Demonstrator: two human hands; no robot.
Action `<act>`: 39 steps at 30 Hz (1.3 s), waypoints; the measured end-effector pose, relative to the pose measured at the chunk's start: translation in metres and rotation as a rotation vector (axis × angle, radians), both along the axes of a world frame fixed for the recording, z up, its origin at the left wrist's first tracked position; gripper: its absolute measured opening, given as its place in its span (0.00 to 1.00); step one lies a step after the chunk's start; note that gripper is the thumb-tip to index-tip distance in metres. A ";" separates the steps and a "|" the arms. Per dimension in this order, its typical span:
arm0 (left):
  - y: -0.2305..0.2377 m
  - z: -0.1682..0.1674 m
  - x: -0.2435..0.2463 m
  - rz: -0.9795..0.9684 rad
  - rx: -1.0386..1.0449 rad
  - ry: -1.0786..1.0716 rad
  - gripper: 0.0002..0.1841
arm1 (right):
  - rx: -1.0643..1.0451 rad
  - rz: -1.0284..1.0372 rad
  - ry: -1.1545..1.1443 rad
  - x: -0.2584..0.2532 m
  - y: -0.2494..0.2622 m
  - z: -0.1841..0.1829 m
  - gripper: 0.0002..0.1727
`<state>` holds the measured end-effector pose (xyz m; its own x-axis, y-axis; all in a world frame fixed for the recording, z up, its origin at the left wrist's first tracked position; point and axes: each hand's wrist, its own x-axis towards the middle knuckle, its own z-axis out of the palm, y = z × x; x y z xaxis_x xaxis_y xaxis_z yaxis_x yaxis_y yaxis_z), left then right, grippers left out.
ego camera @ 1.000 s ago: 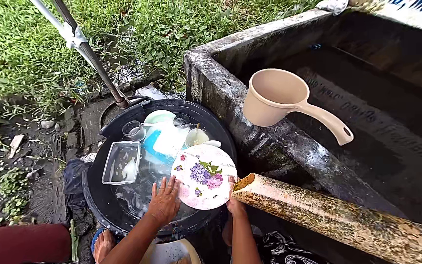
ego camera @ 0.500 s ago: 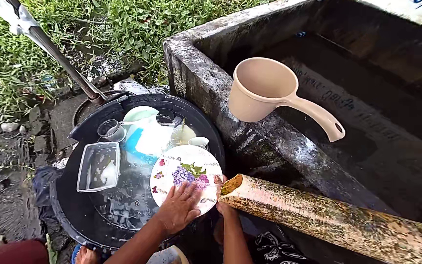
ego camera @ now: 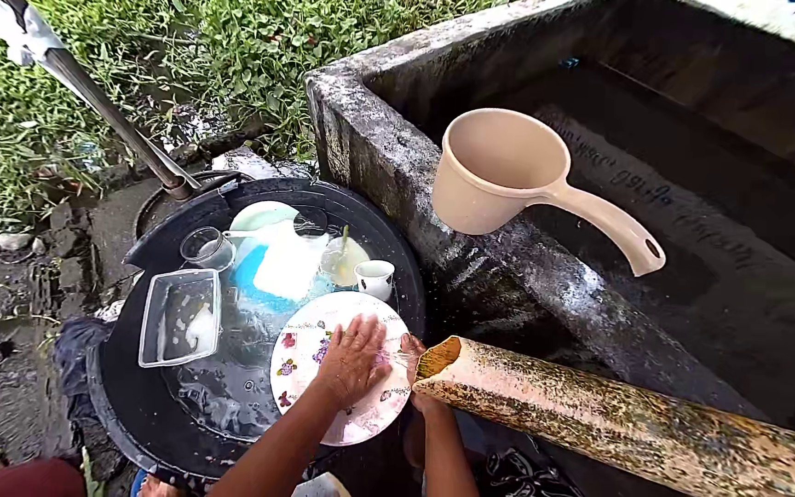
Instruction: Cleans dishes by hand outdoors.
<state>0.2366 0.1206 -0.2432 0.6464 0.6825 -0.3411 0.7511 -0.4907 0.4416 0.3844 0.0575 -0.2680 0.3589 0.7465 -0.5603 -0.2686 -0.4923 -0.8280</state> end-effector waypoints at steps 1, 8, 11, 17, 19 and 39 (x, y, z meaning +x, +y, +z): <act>0.006 0.002 -0.001 0.124 -0.006 0.047 0.39 | 0.000 0.012 -0.010 0.000 0.004 0.000 0.25; -0.002 -0.002 0.014 -0.059 -0.024 -0.027 0.39 | -0.103 0.039 -0.088 -0.008 -0.001 0.017 0.24; 0.008 -0.011 0.007 -0.035 0.068 -0.062 0.36 | -0.022 0.035 -0.057 -0.003 0.002 0.011 0.23; 0.037 0.009 -0.031 0.546 0.059 0.224 0.40 | 0.008 0.099 -0.096 -0.004 0.009 0.009 0.23; 0.030 0.009 -0.027 0.571 0.048 0.238 0.42 | 0.000 0.107 -0.105 -0.009 0.015 0.014 0.21; -0.038 -0.017 -0.076 0.203 0.479 -0.090 0.32 | 0.199 -0.414 -0.043 -0.039 0.039 0.015 0.29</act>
